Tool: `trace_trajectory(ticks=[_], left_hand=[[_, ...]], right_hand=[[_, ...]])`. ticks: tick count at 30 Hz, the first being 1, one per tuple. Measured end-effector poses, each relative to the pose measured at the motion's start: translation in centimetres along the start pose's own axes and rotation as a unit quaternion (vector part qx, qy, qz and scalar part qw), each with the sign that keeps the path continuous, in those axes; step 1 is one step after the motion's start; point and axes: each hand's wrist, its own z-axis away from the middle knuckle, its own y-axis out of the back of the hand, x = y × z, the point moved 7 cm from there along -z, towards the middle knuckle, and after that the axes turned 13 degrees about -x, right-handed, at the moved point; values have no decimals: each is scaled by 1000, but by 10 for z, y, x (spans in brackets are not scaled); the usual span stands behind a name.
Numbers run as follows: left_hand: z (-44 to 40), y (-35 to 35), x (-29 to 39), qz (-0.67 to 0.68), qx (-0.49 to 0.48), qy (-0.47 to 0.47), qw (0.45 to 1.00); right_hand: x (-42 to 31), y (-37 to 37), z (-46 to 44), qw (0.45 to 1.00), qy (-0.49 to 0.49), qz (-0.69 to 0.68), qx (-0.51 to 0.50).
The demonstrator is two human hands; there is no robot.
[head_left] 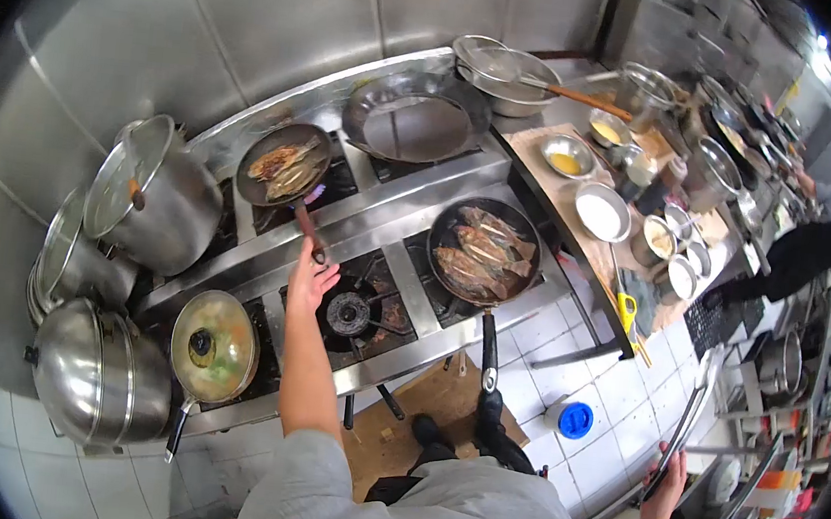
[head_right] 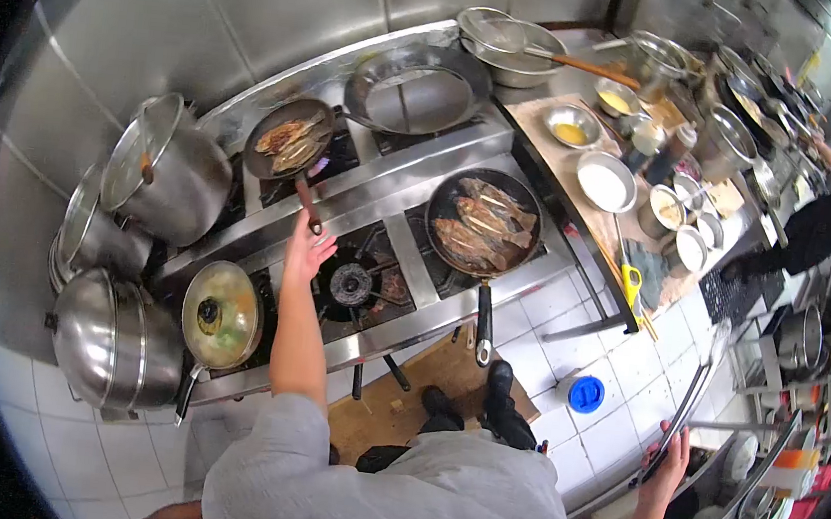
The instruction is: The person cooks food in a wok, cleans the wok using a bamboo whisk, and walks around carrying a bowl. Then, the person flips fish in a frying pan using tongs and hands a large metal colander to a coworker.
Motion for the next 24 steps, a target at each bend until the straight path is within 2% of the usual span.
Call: trace_trajectory(ticks=[1,3,4,5,6,9,12,15,18,22,24], left_hand=[[14,1,-8,-2,28,-9,1000],[39,8,-32,-2,-36,-40,999],[48,17,-54,6,-103,-68,992],[88,-16,-52,4,-39,-47,998],[111,-22,-66,-20,-16,-39,999],[173,-16,-125,-73,37,11,997],[231,-22,-167,-179,80,61,979],[263,-31,-180,-338,62,65,937],[287,-39,-181,-431,86,40,897],[312,-55,-200,-465,101,63,877],[322,-81,-214,-507,30,69,859]], right_hand=[[9,9,1,998,-30,-54,20],[13,12,7,993,-83,-82,30],[22,20,7,985,-138,-79,65],[33,29,5,980,-166,-99,45],[36,25,1,977,-189,-98,22],[83,44,-38,961,-260,-93,26],[142,62,-104,944,-321,-67,-43],[149,70,-161,945,-318,11,-77],[159,88,-213,937,-330,38,-113],[173,105,-276,920,-342,68,-176],[176,100,-304,911,-349,83,-202]])
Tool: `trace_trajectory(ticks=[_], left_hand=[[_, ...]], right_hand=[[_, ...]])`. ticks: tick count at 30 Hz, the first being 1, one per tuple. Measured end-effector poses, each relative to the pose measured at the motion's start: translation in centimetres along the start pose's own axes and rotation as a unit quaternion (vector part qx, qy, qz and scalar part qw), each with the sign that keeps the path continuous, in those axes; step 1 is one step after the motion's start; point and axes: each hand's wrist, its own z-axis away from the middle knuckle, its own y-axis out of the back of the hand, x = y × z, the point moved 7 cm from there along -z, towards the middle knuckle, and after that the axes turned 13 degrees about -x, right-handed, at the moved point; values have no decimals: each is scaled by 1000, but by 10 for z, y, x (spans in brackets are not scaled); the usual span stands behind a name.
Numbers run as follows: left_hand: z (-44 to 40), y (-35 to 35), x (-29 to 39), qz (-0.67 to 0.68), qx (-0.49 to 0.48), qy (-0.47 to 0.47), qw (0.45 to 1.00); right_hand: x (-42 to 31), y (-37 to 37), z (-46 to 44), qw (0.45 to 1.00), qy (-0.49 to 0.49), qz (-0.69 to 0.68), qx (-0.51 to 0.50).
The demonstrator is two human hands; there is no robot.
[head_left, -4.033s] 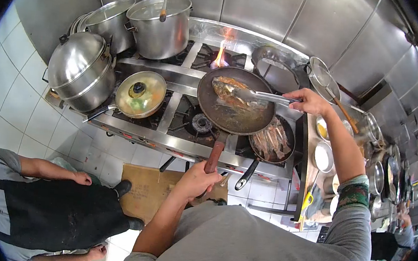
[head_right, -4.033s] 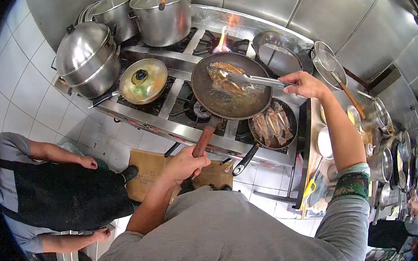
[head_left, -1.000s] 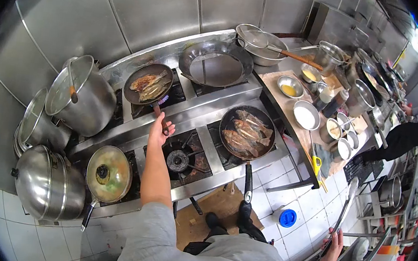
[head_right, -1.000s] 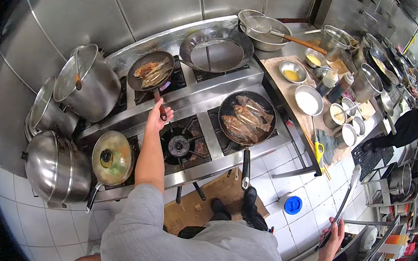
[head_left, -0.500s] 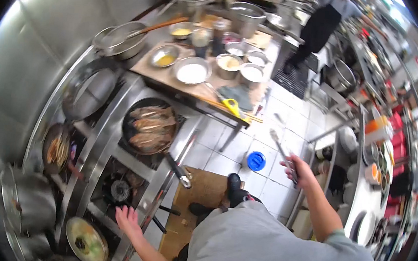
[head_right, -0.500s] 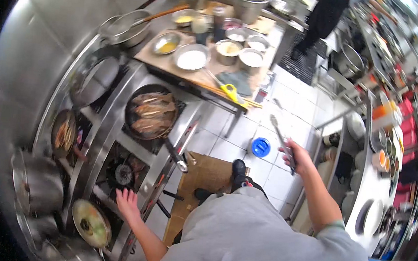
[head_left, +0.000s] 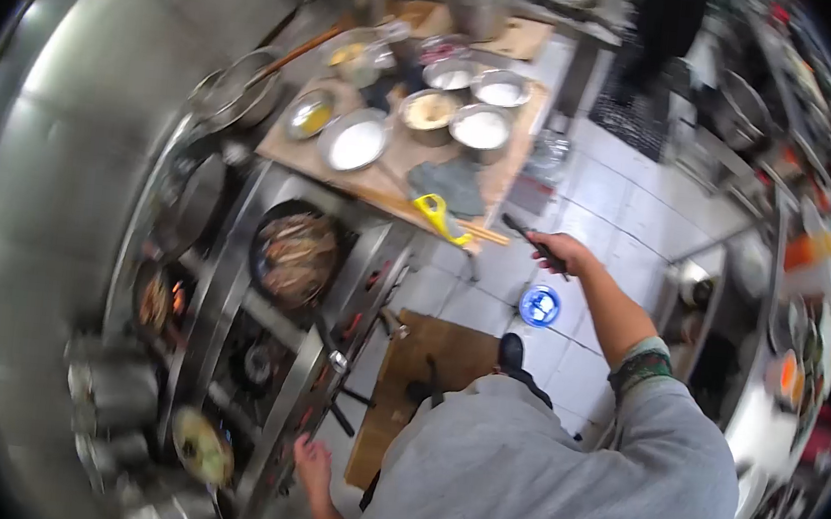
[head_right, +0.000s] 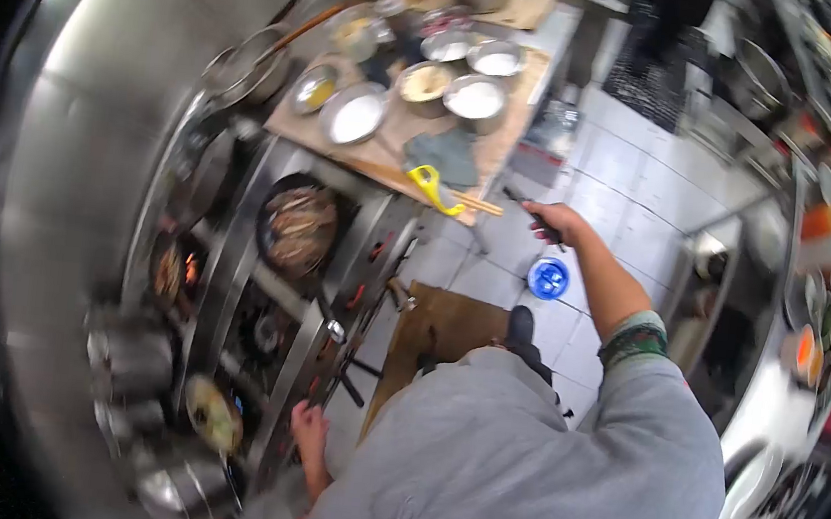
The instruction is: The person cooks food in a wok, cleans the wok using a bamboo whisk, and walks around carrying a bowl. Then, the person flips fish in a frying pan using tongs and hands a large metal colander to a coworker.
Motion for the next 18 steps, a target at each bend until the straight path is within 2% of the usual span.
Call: trace_trajectory(ticks=[2,4,6,10,13,18], left_hand=[[-5,-19,-6,-152,-15,-63,986],[18,-53,46,-192,-33,-48,980],[35,-79,69,-196,-61,-29,978],[63,-112,71,-196,-81,-5,977],[82,-123,45,-196,-87,4,977],[91,-138,17,-229,-99,30,968]], right_hand=[[-23,0,-17,999,-25,15,-31],[-35,-4,-40,997,-39,3,-73],[-41,-10,-65,993,-33,-37,-103],[-39,-15,-104,993,-33,-87,-78],[-30,-15,-121,988,-36,-136,-71],[-1,-6,-102,991,9,-126,-40]])
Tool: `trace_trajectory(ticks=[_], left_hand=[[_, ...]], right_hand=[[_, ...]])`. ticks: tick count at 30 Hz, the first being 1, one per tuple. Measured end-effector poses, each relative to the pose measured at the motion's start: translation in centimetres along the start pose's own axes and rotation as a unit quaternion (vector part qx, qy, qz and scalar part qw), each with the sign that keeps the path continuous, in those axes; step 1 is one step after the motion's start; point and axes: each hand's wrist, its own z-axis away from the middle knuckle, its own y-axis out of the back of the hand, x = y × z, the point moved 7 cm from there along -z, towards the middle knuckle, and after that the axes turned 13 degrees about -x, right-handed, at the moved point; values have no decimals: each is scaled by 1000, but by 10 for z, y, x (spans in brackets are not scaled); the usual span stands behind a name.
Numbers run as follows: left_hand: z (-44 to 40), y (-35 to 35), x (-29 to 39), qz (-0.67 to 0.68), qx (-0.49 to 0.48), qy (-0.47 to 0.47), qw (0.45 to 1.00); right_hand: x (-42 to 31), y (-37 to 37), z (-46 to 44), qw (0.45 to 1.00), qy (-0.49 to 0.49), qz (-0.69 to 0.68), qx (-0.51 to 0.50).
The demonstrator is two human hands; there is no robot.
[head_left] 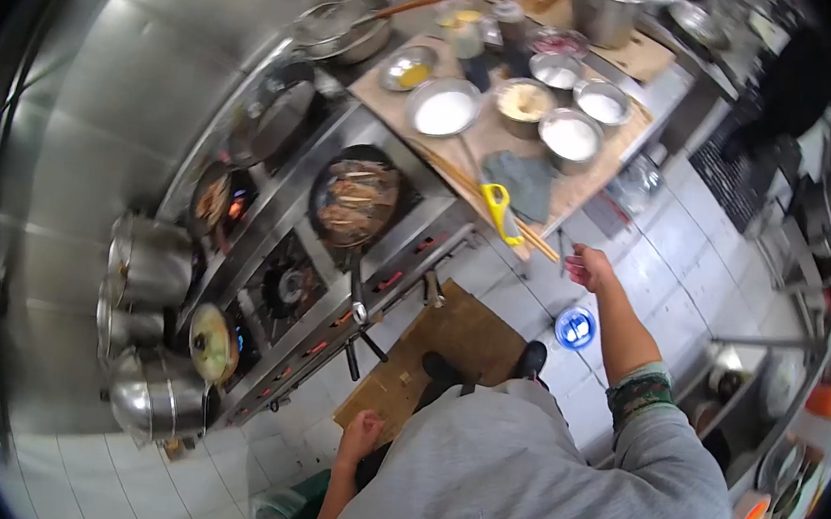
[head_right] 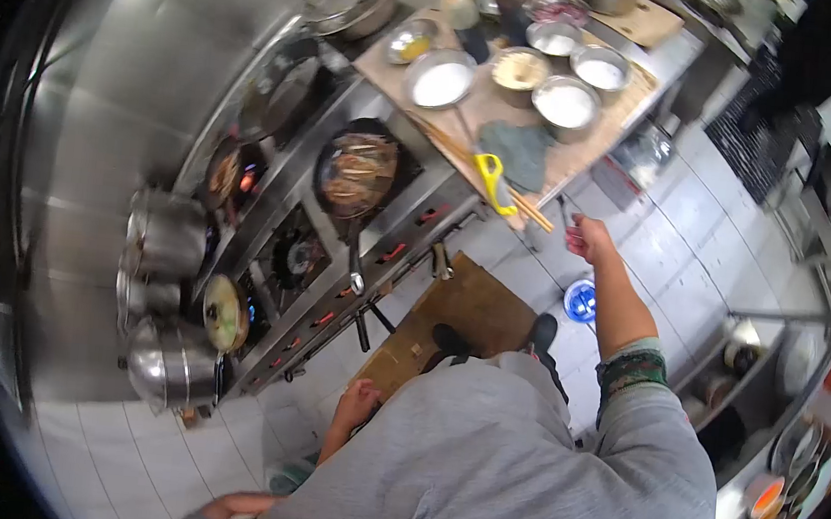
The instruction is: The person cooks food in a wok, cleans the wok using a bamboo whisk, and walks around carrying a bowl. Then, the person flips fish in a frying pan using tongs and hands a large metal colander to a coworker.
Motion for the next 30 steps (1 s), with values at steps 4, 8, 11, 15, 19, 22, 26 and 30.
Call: trace_trajectory(ticks=[4,8,11,15,19,22,26,30], left_hand=[[-37,-15,-15,28,-65,-40,997],[-97,-12,-27,3,-139,-114,984],[-135,-4,23,-45,-221,-199,954],[-199,-14,50,-140,-338,-202,909],[-253,-45,91,-207,-436,-243,841],[-250,-86,142,-221,-505,-244,798],[-207,-133,193,-416,-475,-359,688],[-168,-169,210,-468,-488,-404,616]], right_hand=[[75,53,36,999,14,-7,30],[184,92,97,995,-34,-6,98],[278,114,160,984,-61,-30,167],[394,107,250,947,-138,-4,289],[485,43,320,912,-152,-66,375],[554,-22,349,899,-143,-146,388],[641,-104,374,865,-132,-259,408],[716,-152,399,826,-110,-341,434]])
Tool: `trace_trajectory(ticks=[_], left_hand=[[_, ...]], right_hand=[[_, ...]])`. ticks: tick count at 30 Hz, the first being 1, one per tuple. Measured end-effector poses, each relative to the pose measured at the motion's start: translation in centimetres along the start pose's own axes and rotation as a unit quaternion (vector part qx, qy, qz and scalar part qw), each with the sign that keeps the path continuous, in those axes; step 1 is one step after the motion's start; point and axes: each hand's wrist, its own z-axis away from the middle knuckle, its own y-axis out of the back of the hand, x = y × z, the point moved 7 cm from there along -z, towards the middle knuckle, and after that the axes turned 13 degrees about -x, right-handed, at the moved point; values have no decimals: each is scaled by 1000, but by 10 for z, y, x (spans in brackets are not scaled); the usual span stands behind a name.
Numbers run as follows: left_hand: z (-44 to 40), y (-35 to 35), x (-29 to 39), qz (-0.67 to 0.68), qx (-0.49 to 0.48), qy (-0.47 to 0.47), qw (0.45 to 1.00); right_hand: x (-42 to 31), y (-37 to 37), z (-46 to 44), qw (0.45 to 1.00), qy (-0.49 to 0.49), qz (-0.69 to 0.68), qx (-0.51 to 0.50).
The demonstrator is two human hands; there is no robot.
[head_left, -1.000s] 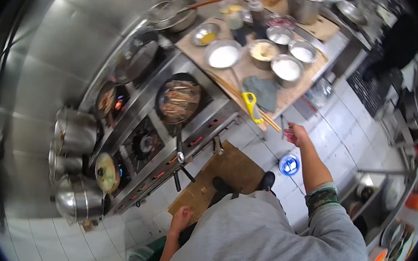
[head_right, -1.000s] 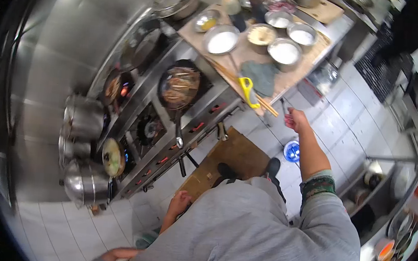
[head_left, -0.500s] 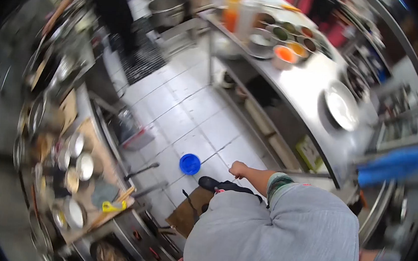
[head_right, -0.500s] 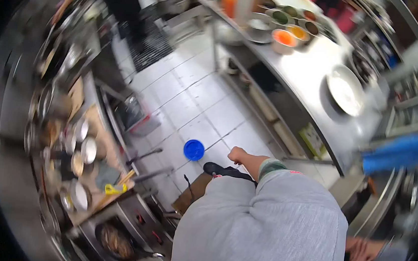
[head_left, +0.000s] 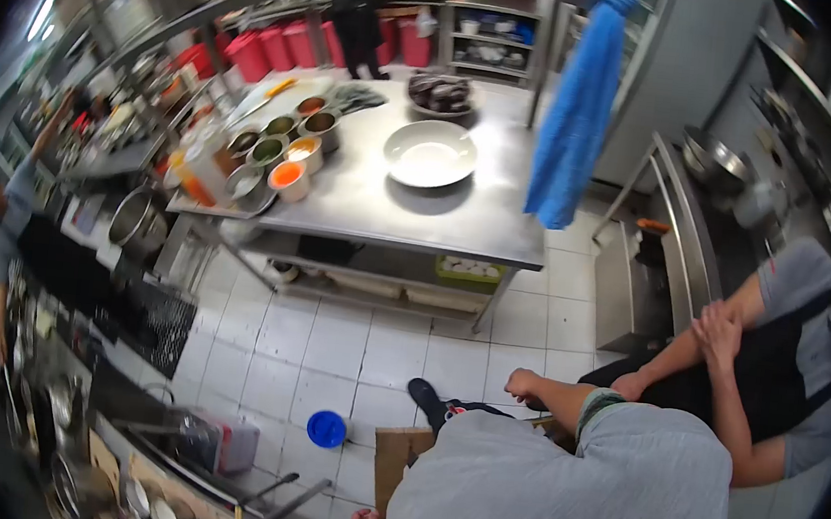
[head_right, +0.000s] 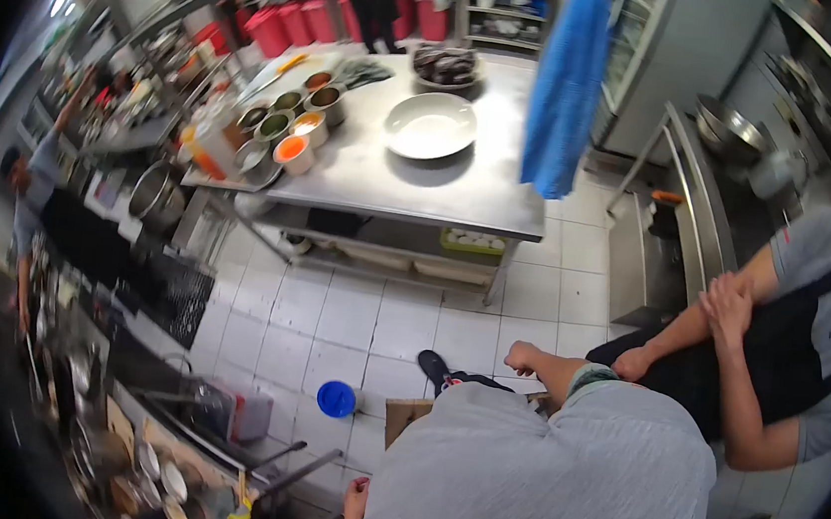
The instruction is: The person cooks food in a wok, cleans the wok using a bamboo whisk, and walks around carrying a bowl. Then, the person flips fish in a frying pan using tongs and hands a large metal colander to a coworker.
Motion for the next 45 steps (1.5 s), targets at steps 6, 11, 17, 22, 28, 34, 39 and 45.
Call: trace_trajectory(ticks=[6,11,17,22,28,34,39,45], left_hand=[[-31,3,114,-13,-37,-57,998],[-81,-23,265,-201,4,-146,969],[-16,-171,622,-127,-24,-269,954],[-27,-282,712,-73,-209,-341,914],[-59,-386,763,-87,-303,-250,915],[-183,-489,854,-95,-326,-338,878],[-192,-585,988,-135,-357,-367,848],[-248,-637,1079,-225,-323,-386,834]], right_hand=[[74,134,32,928,115,-314,165],[139,316,133,716,272,-544,342],[247,540,252,519,378,-636,429],[319,691,295,405,332,-707,475],[388,828,284,336,290,-778,444],[454,861,221,255,294,-799,458],[491,850,234,252,291,-779,495],[534,823,252,329,221,-756,521]])
